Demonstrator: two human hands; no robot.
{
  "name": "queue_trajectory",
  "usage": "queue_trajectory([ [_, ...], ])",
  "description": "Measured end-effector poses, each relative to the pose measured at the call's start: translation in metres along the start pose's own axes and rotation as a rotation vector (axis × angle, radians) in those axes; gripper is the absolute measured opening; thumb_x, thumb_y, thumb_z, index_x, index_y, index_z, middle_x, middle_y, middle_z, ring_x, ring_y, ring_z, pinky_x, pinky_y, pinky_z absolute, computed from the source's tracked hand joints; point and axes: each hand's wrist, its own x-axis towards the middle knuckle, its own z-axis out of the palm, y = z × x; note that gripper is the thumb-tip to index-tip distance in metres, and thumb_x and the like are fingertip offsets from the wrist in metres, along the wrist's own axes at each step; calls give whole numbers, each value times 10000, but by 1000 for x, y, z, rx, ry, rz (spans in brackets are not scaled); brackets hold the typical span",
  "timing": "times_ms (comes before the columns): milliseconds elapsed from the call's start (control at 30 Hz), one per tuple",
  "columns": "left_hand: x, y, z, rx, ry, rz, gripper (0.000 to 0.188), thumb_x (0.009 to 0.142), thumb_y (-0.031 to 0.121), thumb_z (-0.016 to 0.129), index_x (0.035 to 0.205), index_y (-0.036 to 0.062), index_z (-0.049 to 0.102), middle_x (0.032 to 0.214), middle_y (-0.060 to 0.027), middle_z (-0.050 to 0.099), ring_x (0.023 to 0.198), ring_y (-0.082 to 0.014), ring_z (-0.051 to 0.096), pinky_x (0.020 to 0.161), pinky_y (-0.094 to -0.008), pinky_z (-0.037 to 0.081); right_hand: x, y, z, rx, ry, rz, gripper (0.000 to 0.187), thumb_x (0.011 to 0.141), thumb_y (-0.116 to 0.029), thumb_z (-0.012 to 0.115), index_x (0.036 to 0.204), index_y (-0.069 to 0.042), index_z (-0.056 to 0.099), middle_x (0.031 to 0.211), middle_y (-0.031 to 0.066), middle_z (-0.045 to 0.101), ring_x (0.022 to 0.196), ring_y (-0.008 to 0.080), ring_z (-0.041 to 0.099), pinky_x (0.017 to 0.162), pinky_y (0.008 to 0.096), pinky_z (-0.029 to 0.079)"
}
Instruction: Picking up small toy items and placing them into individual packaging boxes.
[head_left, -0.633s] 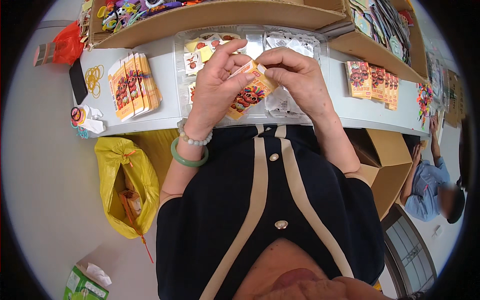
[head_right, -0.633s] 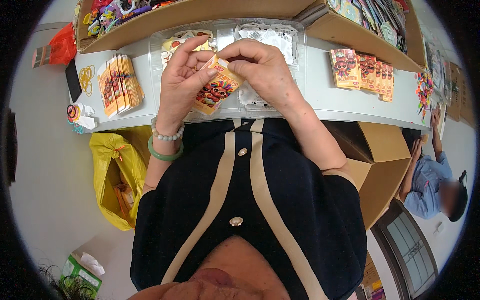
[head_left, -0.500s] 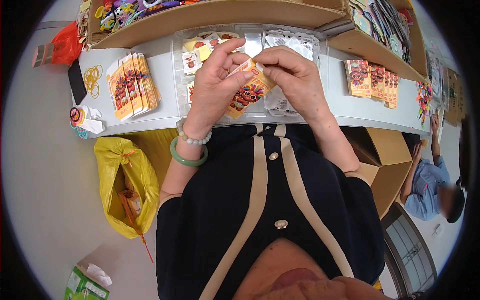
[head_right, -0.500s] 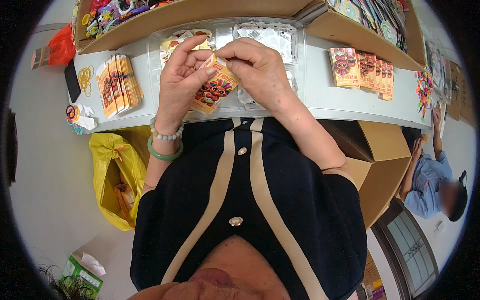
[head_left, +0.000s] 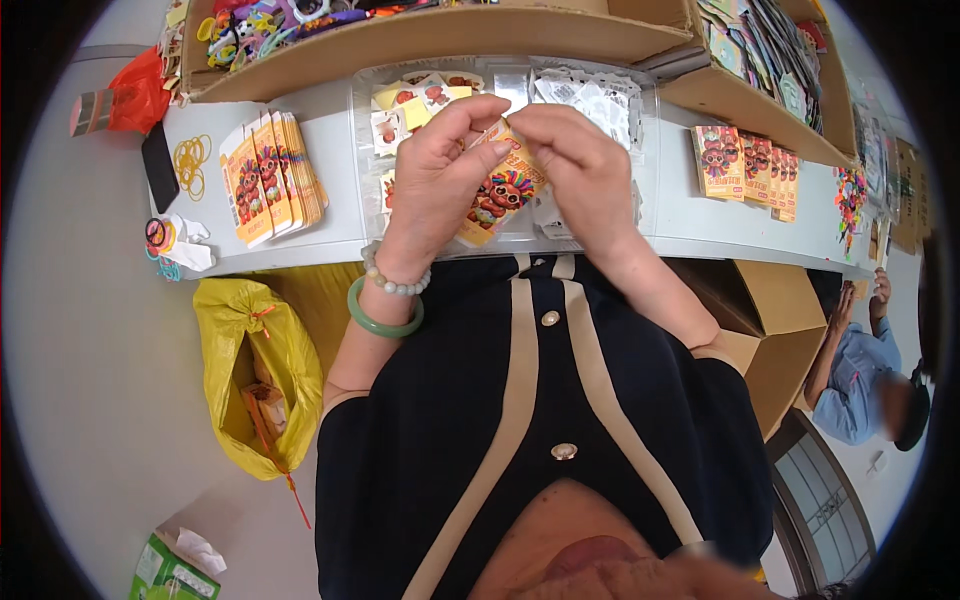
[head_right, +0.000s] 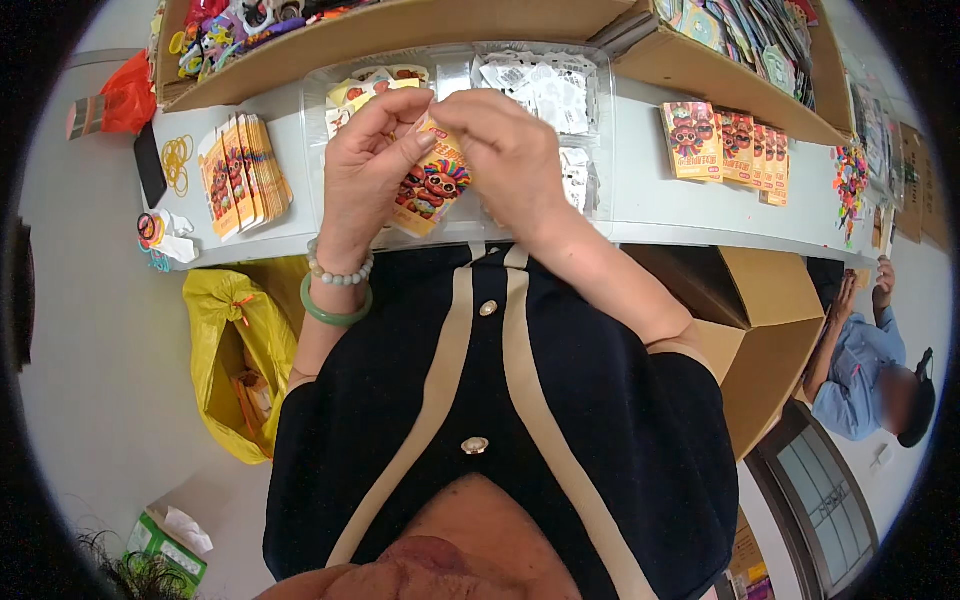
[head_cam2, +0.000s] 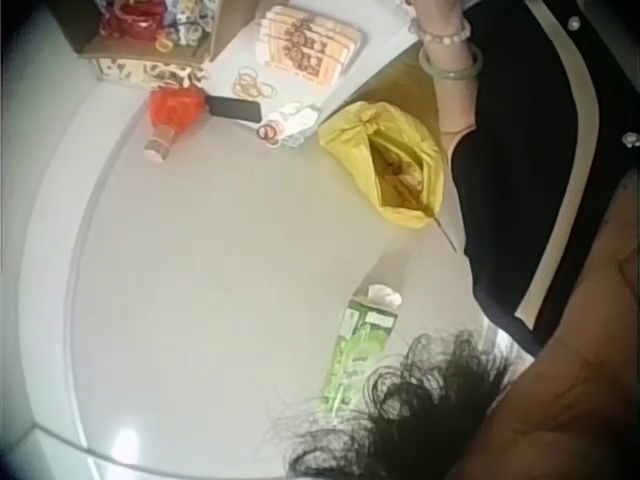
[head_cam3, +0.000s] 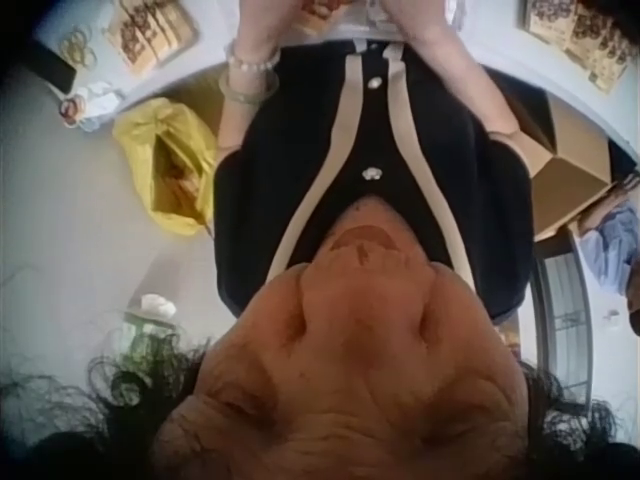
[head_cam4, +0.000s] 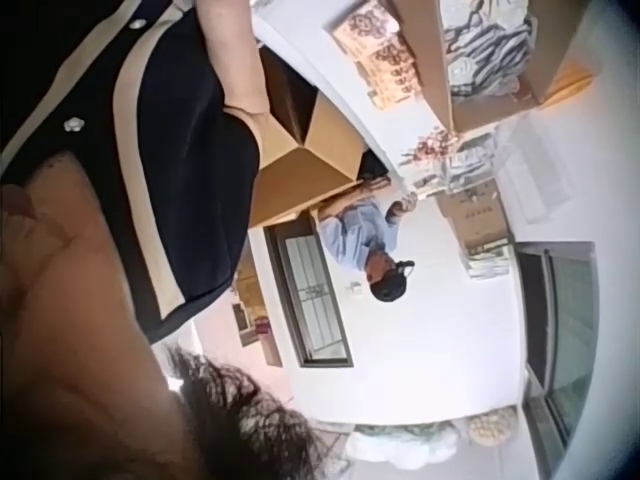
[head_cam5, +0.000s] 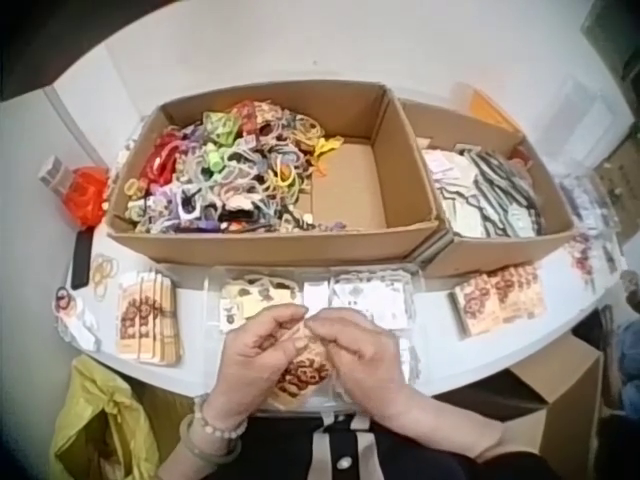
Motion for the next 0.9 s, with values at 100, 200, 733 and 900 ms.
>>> queue_trajectory([
  [100,5,7,3,-58,-12,33,272,850,-36,581,1121,-26,573,1038,-47,616,911,-74,559,797,-213,467,3,0,8,-378,151,-321,229,804,68,570,1001,-4,662,1004,128,643,930,221,624,813,274,493],
  [200,5,5,1,-95,38,57,305,858,-57,561,1162,-41,539,1088,-60,584,966,-94,554,840,-225,459,13,4,-2,-150,4,-241,249,816,64,565,1035,-15,652,1002,129,649,927,231,636,803,283,500],
  [733,-4,29,14,-144,56,24,309,849,-40,596,1156,-3,590,965,-10,584,872,-57,524,790,-197,449,-9,-14,-26,-89,-48,-248,256,857,-37,583,1105,16,616,1097,123,627,1025,195,593,877,292,469],
  [900,-9,25,20,-257,14,-16,175,867,-16,592,1041,-2,601,965,-27,599,849,-61,556,761,-198,476,-9,-14,-43,202,-209,84,249,843,-37,592,1085,18,619,1078,129,631,1001,201,601,858,297,477],
])
